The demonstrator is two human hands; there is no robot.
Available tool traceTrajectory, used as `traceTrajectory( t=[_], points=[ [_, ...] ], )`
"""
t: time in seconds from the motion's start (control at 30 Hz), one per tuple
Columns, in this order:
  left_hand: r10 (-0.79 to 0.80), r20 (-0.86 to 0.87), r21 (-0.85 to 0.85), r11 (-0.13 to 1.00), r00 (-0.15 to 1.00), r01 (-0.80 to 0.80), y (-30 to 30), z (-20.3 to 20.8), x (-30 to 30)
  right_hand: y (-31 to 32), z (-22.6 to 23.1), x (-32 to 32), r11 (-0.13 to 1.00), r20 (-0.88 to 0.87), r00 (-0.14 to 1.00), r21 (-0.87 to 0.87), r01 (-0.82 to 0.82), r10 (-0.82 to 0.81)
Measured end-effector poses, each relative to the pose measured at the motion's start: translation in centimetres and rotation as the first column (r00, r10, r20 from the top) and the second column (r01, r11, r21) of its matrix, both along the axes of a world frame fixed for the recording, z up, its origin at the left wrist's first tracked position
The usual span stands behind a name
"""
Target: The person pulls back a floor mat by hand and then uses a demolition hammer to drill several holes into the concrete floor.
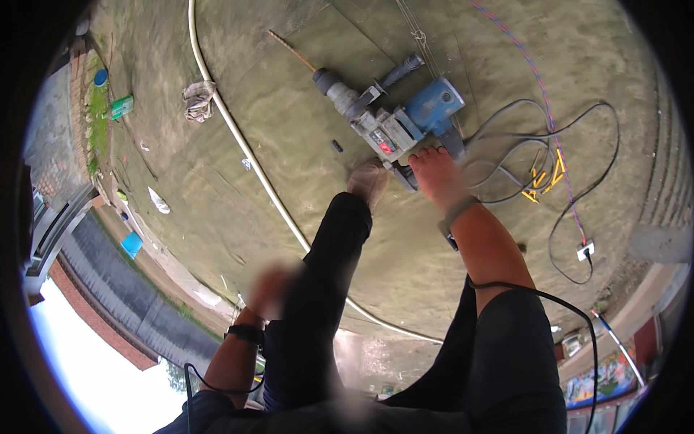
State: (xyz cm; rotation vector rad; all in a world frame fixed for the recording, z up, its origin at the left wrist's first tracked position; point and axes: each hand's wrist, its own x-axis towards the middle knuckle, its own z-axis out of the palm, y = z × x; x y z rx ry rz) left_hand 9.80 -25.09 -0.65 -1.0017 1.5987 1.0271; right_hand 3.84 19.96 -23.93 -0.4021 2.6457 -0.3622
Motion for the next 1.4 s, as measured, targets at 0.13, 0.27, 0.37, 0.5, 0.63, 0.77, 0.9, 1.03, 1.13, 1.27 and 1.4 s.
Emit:
traceTrajectory(
  t=[0.13,0.27,0.37,0.5,0.63,0.77,0.9,1.03,1.13,1.27,1.4],
  points=[
    [0.045,0.001,-0.001,0.999,0.999,-0.045,0.1,0.9,-0.2,-0.4,3.0,-0.4,0.998,0.107,0.994,-0.066,0.003,0.004],
    [-0.031,0.002,-0.004,0.999,1.000,0.031,2.0,3.6,-1.9,-1.2,8.8,-1.2,0.960,0.192,0.979,-0.255,0.120,-0.071],
    [-0.114,-0.058,0.017,0.993,0.992,0.116,3.7,7.5,-3.5,-2.5,14.6,-3.0,0.896,0.295,0.946,-0.373,0.242,-0.133],
    [0.087,-0.082,0.011,0.996,0.993,-0.086,3.1,11.2,-3.3,-4.0,21.8,-6.0,0.766,0.327,0.919,-0.527,0.369,-0.218],
    [0.123,-0.100,0.030,0.992,0.987,-0.120,0.6,14.7,-3.4,-4.5,27.7,-10.7,0.634,0.352,0.893,-0.631,0.447,-0.279],
    [0.027,-0.148,0.043,0.999,0.989,-0.021,-0.4,17.9,-5.1,-1.7,34.0,-17.6,0.516,0.477,0.780,-0.585,0.625,-0.404],
    [0.181,-0.145,0.119,0.979,0.973,-0.165,-2.3,21.7,-7.3,1.6,43.1,-21.8,0.241,0.770,0.508,-0.447,0.862,-0.386],
    [-0.058,-0.098,-0.067,0.996,0.994,0.051,-3.0,27.0,-10.7,5.1,49.4,-21.2,0.162,0.787,0.419,-0.390,0.906,-0.453],
    [-0.078,-0.089,-0.113,0.991,0.993,0.067,-3.7,29.4,-12.9,8.2,52.0,-19.4,0.040,0.755,0.309,-0.352,0.935,-0.578],
    [-0.137,-0.126,-0.057,0.990,0.983,0.131,-1.8,30.6,-18.8,13.0,53.3,-14.6,-0.280,0.765,0.070,-0.317,0.906,-0.640],
    [-0.235,-0.174,-0.054,0.972,0.956,0.229,3.0,32.9,-27.5,15.2,53.5,-11.7,-0.473,0.752,-0.087,-0.315,0.823,-0.654]
  ],
)
